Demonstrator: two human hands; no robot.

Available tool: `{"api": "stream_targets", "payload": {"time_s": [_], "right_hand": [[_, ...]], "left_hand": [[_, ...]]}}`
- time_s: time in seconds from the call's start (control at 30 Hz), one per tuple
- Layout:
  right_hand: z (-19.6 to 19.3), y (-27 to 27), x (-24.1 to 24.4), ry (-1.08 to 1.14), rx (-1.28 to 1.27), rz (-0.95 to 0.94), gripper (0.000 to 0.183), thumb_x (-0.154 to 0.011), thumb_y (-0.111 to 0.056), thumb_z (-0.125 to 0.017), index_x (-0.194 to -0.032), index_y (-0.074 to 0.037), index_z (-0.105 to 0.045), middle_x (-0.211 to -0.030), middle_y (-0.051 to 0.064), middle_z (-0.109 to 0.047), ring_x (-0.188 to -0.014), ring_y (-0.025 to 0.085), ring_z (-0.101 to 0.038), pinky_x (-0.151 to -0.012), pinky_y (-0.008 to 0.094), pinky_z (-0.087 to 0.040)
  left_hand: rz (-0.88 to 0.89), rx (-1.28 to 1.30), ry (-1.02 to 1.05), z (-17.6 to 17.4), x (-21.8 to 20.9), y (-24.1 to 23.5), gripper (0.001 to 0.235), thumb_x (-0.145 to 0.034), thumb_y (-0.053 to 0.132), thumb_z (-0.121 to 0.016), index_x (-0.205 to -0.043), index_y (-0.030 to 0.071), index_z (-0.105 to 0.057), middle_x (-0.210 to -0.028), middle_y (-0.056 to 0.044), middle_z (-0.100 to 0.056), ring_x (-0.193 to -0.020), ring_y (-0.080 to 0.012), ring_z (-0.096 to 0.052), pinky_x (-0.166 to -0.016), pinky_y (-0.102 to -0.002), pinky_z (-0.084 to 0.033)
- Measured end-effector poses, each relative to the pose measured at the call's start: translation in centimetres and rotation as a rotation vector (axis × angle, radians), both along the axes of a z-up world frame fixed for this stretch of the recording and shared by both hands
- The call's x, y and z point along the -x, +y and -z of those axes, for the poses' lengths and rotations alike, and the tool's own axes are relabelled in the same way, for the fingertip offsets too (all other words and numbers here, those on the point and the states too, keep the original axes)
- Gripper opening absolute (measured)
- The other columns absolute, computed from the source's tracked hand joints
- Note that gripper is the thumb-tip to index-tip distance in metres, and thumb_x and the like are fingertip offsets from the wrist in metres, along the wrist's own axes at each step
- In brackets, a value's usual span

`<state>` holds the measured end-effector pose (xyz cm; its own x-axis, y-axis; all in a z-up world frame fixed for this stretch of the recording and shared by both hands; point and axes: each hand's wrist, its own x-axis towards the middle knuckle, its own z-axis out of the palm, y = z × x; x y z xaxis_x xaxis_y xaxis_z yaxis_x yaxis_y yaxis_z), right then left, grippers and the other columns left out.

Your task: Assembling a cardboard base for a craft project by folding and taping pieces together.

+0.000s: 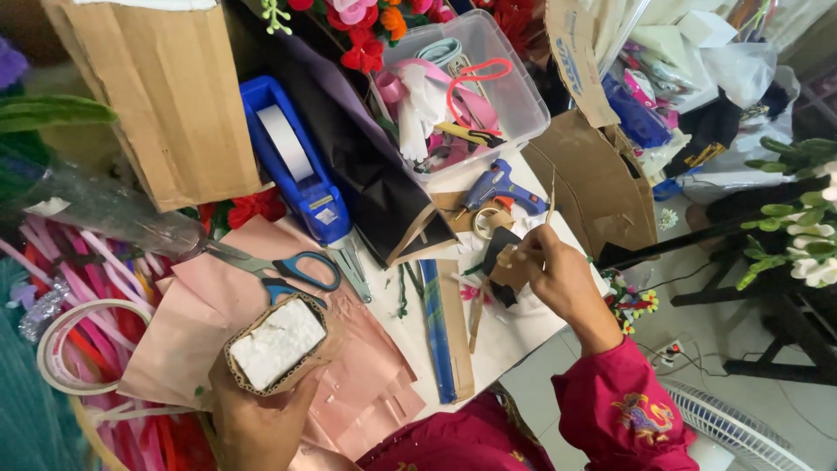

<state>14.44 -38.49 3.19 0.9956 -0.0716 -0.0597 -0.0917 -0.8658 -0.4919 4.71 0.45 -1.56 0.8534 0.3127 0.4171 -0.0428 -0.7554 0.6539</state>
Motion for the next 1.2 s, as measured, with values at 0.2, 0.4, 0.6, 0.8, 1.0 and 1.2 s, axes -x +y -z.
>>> {"api": "stream_targets", "payload": {"time_s": [0.2,0.4,0.6,0.8,1.0,1.2], "right_hand": [[-0.2,0.7,-1.8,-0.041,-0.093,0.096,0.014,-0.094,-0.016,-0.051,-0.108,-0.014,-0.052,-0.094,0.01,-0.07,-0.081,0.029,-0.063,-0.072,0.042,-0.046],[0.7,3.6,0.0,-0.509,0.263,-0.22,0.027,-0.098,-0.019,-0.061,-0.12,-0.002,-0.061,-0.11,0.02,-0.061,-0.09,0.037,-0.055,-0.079,0.048,-0.044],[3.4,7.7,1.9,-0.223,0.394,-0.462,0.036,-0.097,-0.028,-0.056,-0.123,-0.007,-0.069,-0.107,0.013,-0.067,-0.08,0.03,-0.058,-0.064,0.044,-0.048],[4.4,9.7,0.4,-0.008,0.571,-0.421,0.078,-0.087,-0.05,-0.061,-0.15,-0.008,-0.044,-0.115,0.017,-0.055,-0.105,0.037,-0.055,-0.085,0.053,-0.046],[5.8,9.2,-0.3,-0.013,0.573,-0.363,0.059,-0.084,-0.053,-0.065,-0.119,-0.006,-0.053,-0.119,0.017,-0.056,-0.108,0.037,-0.054,-0.095,0.053,-0.045],[1.1,9.4,0.7,0.12,0.173,-0.368,0.019,-0.09,-0.02,-0.058,-0.105,-0.015,-0.047,-0.085,0.013,-0.071,-0.079,0.036,-0.067,-0.068,0.05,-0.048]], "left_hand": [[0.111,0.142,-0.155,2.6,0.3,1.4,0.091,-0.056,0.014,-0.098,-0.128,-0.017,-0.052,-0.122,-0.031,-0.061,-0.116,-0.0443,-0.063,-0.104,-0.049,-0.052],[0.023,0.089,0.042,1.3,1.0,0.6,0.089,-0.058,0.032,-0.098,-0.131,-0.002,-0.058,-0.122,-0.018,-0.066,-0.115,-0.0353,-0.067,-0.095,-0.043,-0.054],[0.181,0.435,0.089,-0.2,0.3,-0.1,0.091,-0.053,0.013,-0.099,-0.131,0.001,-0.054,-0.122,-0.017,-0.067,-0.112,-0.0258,-0.069,-0.066,-0.032,-0.067],[0.239,0.295,-0.001,-0.4,0.6,0.5,0.087,-0.063,0.022,-0.096,-0.135,0.002,-0.052,-0.127,-0.018,-0.067,-0.115,-0.0314,-0.07,-0.095,-0.037,-0.058],[0.28,0.366,0.083,-0.9,0.7,0.9,0.087,-0.066,0.02,-0.095,-0.137,0.003,-0.048,-0.13,-0.017,-0.062,-0.122,-0.0322,-0.066,-0.084,-0.038,-0.068],[0.296,0.409,0.067,-2.3,0.6,0.7,0.084,-0.067,0.016,-0.093,-0.137,0.005,-0.047,-0.13,-0.014,-0.061,-0.109,-0.0264,-0.071,-0.053,-0.027,-0.072]]}}
